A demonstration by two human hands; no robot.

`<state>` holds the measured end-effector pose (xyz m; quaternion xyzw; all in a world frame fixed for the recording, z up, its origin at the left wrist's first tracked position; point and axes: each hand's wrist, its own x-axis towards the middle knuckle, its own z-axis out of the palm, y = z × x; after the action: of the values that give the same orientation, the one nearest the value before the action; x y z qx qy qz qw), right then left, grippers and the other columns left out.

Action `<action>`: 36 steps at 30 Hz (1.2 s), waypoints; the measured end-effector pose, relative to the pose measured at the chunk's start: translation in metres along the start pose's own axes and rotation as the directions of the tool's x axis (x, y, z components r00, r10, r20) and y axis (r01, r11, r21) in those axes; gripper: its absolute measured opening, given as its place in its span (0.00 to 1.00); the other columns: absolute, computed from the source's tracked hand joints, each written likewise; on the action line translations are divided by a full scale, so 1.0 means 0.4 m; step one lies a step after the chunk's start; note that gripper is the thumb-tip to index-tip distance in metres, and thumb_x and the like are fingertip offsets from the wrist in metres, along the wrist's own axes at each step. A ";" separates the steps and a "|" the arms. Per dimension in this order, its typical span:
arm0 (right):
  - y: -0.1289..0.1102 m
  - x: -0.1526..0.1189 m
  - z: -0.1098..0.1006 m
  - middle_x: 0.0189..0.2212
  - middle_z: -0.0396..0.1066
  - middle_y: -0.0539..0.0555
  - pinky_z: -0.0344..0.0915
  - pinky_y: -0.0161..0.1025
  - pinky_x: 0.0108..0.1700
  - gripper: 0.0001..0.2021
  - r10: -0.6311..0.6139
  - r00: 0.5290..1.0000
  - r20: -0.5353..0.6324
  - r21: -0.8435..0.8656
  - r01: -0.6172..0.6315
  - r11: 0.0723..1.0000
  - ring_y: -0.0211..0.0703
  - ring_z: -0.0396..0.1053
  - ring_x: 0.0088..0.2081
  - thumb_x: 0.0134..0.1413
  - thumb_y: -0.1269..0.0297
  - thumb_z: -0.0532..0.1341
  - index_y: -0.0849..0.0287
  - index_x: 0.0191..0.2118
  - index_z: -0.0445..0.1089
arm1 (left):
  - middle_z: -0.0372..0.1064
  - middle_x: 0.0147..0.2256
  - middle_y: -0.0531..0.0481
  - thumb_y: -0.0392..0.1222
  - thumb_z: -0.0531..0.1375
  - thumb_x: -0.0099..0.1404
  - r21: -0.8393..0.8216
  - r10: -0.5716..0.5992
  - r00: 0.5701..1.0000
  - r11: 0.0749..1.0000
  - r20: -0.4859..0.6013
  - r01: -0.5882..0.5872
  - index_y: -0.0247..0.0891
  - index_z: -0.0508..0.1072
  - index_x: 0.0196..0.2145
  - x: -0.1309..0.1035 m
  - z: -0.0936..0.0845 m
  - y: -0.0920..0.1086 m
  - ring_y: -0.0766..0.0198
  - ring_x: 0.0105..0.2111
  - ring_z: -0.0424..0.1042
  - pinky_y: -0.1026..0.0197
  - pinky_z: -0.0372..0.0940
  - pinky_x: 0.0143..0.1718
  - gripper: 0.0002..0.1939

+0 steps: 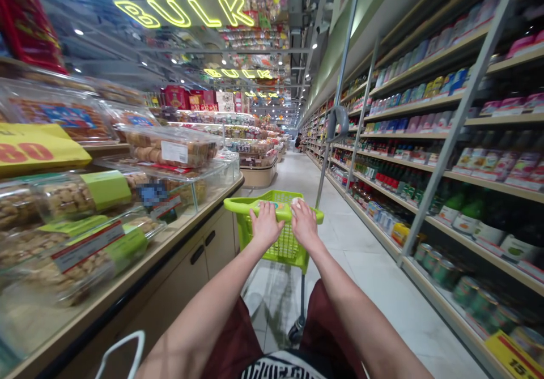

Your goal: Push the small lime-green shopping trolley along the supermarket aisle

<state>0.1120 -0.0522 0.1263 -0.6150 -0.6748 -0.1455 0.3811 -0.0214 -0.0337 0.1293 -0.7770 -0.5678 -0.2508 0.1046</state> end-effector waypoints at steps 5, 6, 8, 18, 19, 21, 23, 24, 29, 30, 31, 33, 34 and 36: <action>0.069 0.005 -0.025 0.53 0.60 0.60 0.51 0.50 0.54 0.19 0.162 0.981 -0.103 -0.068 -0.170 0.983 0.50 0.54 0.55 0.51 0.73 0.50 0.59 0.50 0.65 | 0.44 0.61 0.41 0.45 0.51 0.59 0.008 -0.008 1.000 1.000 0.013 0.008 0.37 0.53 0.58 -0.007 -0.010 -0.038 0.51 0.61 0.41 0.38 0.37 0.57 0.30; 0.071 0.005 -0.021 0.53 0.60 0.61 0.51 0.50 0.54 0.19 0.167 0.978 -0.126 -0.064 -0.176 0.982 0.50 0.54 0.55 0.51 0.73 0.50 0.60 0.50 0.65 | 0.44 0.61 0.41 0.44 0.51 0.59 0.012 -0.006 1.000 1.000 0.014 0.006 0.38 0.53 0.58 -0.008 -0.009 -0.039 0.52 0.61 0.41 0.38 0.37 0.58 0.29; 0.061 0.003 -0.007 0.54 0.60 0.62 0.51 0.49 0.55 0.20 0.124 0.981 -0.151 -0.050 -0.133 0.990 0.50 0.53 0.56 0.50 0.74 0.50 0.62 0.50 0.64 | 0.44 0.61 0.41 0.44 0.51 0.59 0.013 -0.013 1.000 1.000 0.012 0.013 0.38 0.53 0.58 -0.009 -0.004 -0.034 0.52 0.61 0.41 0.38 0.37 0.58 0.30; 0.074 -0.019 0.004 0.54 0.60 0.59 0.50 0.48 0.55 0.20 0.050 0.985 -0.165 -0.103 -0.068 0.992 0.48 0.53 0.57 0.52 0.73 0.48 0.61 0.50 0.64 | 0.46 0.61 0.42 0.43 0.52 0.58 -0.020 -0.018 1.000 1.000 -0.010 0.018 0.38 0.51 0.59 -0.015 -0.002 -0.058 0.52 0.61 0.43 0.37 0.36 0.58 0.31; 0.083 -0.021 -0.002 0.54 0.60 0.60 0.50 0.49 0.55 0.19 0.081 0.980 -0.180 -0.108 -0.102 0.989 0.48 0.53 0.57 0.53 0.72 0.48 0.61 0.50 0.64 | 0.46 0.61 0.42 0.43 0.52 0.58 -0.019 -0.015 1.000 1.000 -0.011 0.015 0.38 0.51 0.59 -0.015 -0.001 -0.060 0.52 0.61 0.43 0.37 0.36 0.58 0.31; 0.089 -0.023 -0.008 0.55 0.59 0.61 0.49 0.51 0.55 0.20 0.125 0.972 -0.200 -0.113 -0.150 0.982 0.50 0.52 0.57 0.53 0.70 0.49 0.62 0.52 0.62 | 0.45 0.61 0.41 0.43 0.53 0.57 -0.018 -0.018 1.000 1.000 -0.016 0.018 0.37 0.51 0.59 -0.015 0.002 -0.057 0.52 0.61 0.42 0.37 0.36 0.58 0.32; 0.081 -0.025 -0.005 0.56 0.57 0.62 0.48 0.52 0.56 0.21 0.135 0.971 -0.199 -0.111 -0.159 0.981 0.52 0.52 0.57 0.52 0.69 0.50 0.64 0.53 0.60 | 0.45 0.61 0.40 0.44 0.53 0.57 -0.018 -0.037 0.999 0.999 -0.012 0.037 0.36 0.50 0.59 -0.014 0.007 -0.049 0.51 0.61 0.42 0.37 0.37 0.58 0.33; 0.073 -0.026 0.000 0.56 0.57 0.62 0.48 0.51 0.56 0.22 0.128 0.972 -0.194 -0.105 -0.151 0.983 0.52 0.52 0.57 0.51 0.70 0.50 0.64 0.54 0.60 | 0.45 0.61 0.40 0.44 0.53 0.57 -0.018 -0.042 0.999 0.999 -0.009 0.041 0.36 0.50 0.59 -0.014 0.009 -0.044 0.51 0.61 0.42 0.37 0.37 0.57 0.33; 0.025 -0.040 0.033 0.56 0.57 0.61 0.49 0.47 0.57 0.23 0.044 0.983 -0.180 -0.060 -0.055 0.997 0.47 0.52 0.58 0.48 0.77 0.48 0.63 0.52 0.62 | 0.43 0.61 0.40 0.43 0.53 0.56 -0.009 -0.041 0.999 0.999 -0.004 0.041 0.34 0.50 0.59 -0.016 0.013 -0.034 0.51 0.61 0.41 0.38 0.38 0.57 0.34; 0.019 -0.043 0.039 0.56 0.57 0.61 0.49 0.47 0.57 0.23 0.028 0.982 -0.186 -0.059 -0.040 0.997 0.47 0.52 0.58 0.47 0.78 0.48 0.62 0.51 0.63 | 0.43 0.62 0.40 0.43 0.53 0.56 -0.006 -0.044 0.999 0.999 -0.002 0.044 0.34 0.50 0.59 -0.016 0.012 -0.035 0.51 0.61 0.41 0.38 0.38 0.57 0.34; 0.016 -0.045 0.042 0.56 0.56 0.61 0.49 0.47 0.57 0.23 0.014 0.981 -0.193 -0.060 -0.026 0.998 0.47 0.51 0.58 0.47 0.78 0.49 0.62 0.50 0.64 | 0.43 0.62 0.41 0.43 0.53 0.56 -0.003 -0.046 0.999 0.999 -0.001 0.046 0.34 0.49 0.59 -0.017 0.011 -0.037 0.51 0.61 0.40 0.38 0.38 0.57 0.35; 0.022 -0.046 0.042 0.57 0.56 0.60 0.48 0.48 0.57 0.24 -0.008 0.979 -0.203 -0.067 -0.006 0.998 0.47 0.51 0.58 0.46 0.79 0.49 0.61 0.50 0.65 | 0.43 0.62 0.42 0.43 0.53 0.56 0.002 -0.041 0.999 0.999 0.001 0.041 0.35 0.49 0.60 -0.018 0.008 -0.044 0.52 0.61 0.40 0.37 0.38 0.57 0.35; 0.031 -0.044 0.038 0.56 0.57 0.60 0.48 0.49 0.57 0.24 -0.016 0.979 -0.204 -0.070 0.001 0.998 0.47 0.51 0.58 0.46 0.79 0.49 0.61 0.50 0.65 | 0.43 0.62 0.42 0.42 0.53 0.56 0.002 -0.033 0.999 0.999 0.002 0.033 0.36 0.49 0.60 -0.018 0.007 -0.048 0.53 0.61 0.40 0.37 0.38 0.57 0.35; 0.061 -0.036 0.027 0.55 0.58 0.60 0.48 0.49 0.56 0.24 -0.009 0.977 -0.215 -0.075 -0.007 0.997 0.47 0.52 0.58 0.46 0.80 0.48 0.60 0.50 0.65 | 0.44 0.62 0.43 0.42 0.53 0.56 0.000 -0.012 1.000 1.000 0.006 0.012 0.38 0.48 0.60 -0.018 0.006 -0.054 0.54 0.61 0.41 0.37 0.38 0.58 0.34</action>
<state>0.1305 -0.0507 0.1025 -0.6092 -0.6240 -0.2367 0.4282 -0.0425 -0.0313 0.1211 -0.7744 -0.5728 -0.2489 0.1014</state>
